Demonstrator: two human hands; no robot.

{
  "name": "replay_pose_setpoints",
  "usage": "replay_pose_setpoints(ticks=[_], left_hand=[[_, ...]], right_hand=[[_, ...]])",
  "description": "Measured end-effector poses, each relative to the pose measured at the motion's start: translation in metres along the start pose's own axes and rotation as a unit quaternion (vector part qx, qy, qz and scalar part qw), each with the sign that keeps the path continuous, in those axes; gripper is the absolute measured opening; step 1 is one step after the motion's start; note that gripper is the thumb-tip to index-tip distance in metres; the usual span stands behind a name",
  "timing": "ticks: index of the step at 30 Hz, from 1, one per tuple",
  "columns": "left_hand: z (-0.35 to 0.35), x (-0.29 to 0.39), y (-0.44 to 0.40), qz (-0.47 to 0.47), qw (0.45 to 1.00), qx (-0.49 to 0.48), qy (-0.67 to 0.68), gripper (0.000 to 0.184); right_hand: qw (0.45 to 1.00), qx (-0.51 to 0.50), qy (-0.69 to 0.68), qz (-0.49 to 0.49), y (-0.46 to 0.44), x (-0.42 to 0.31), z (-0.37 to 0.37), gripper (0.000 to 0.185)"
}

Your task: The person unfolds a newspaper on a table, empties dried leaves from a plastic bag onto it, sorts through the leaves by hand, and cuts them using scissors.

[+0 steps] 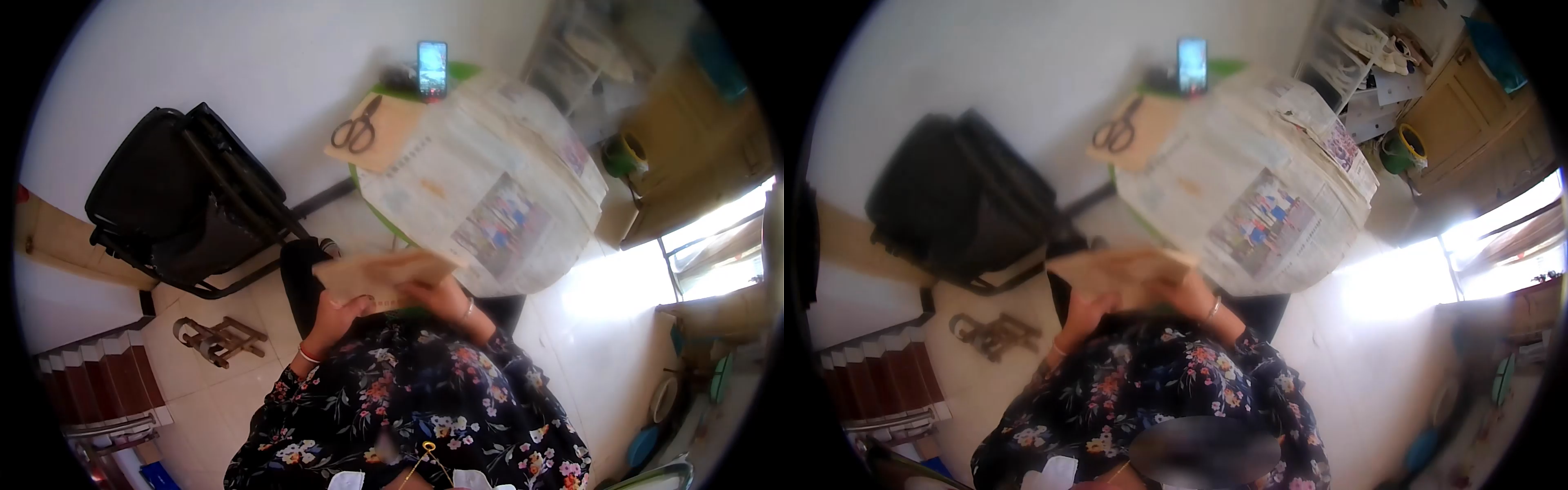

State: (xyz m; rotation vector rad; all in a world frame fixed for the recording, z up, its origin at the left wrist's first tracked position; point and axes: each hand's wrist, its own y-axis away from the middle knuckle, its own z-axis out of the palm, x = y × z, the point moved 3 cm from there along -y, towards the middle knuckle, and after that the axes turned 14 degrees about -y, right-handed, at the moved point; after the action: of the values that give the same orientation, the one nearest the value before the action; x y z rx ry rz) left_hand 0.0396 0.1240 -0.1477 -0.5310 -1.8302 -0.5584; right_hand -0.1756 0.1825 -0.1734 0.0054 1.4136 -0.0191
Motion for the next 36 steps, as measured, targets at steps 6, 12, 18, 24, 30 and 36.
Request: replay_pose_setpoints(ticks=[6,12,18,24,30,36], left_hand=[[0.009,0.006,-0.009,-0.040,0.996,-0.037,0.073,0.023],[0.011,-0.002,-0.010,-0.073,0.985,0.002,0.157,0.017],[0.003,0.000,-0.013,-0.079,0.972,0.060,0.215,0.021],[-0.001,0.007,-0.019,-0.092,0.982,0.012,0.167,0.029],[-0.011,-0.005,-0.019,-0.125,0.987,-0.063,0.075,0.020],[-0.016,0.007,-0.028,-0.155,0.971,-0.182,0.000,0.013]], right_hand=[[0.976,0.085,0.170,-0.101,0.003,0.016,-0.031,0.013],[0.991,0.028,0.017,0.126,0.000,-0.009,-0.035,0.028],[0.965,0.003,0.029,0.259,0.003,-0.016,-0.018,0.045],[0.991,-0.068,-0.046,0.104,-0.003,-0.021,-0.010,0.054],[0.983,-0.092,-0.061,0.144,0.000,-0.014,-0.018,0.059],[0.981,-0.146,0.037,0.124,-0.001,-0.017,-0.038,0.050]])
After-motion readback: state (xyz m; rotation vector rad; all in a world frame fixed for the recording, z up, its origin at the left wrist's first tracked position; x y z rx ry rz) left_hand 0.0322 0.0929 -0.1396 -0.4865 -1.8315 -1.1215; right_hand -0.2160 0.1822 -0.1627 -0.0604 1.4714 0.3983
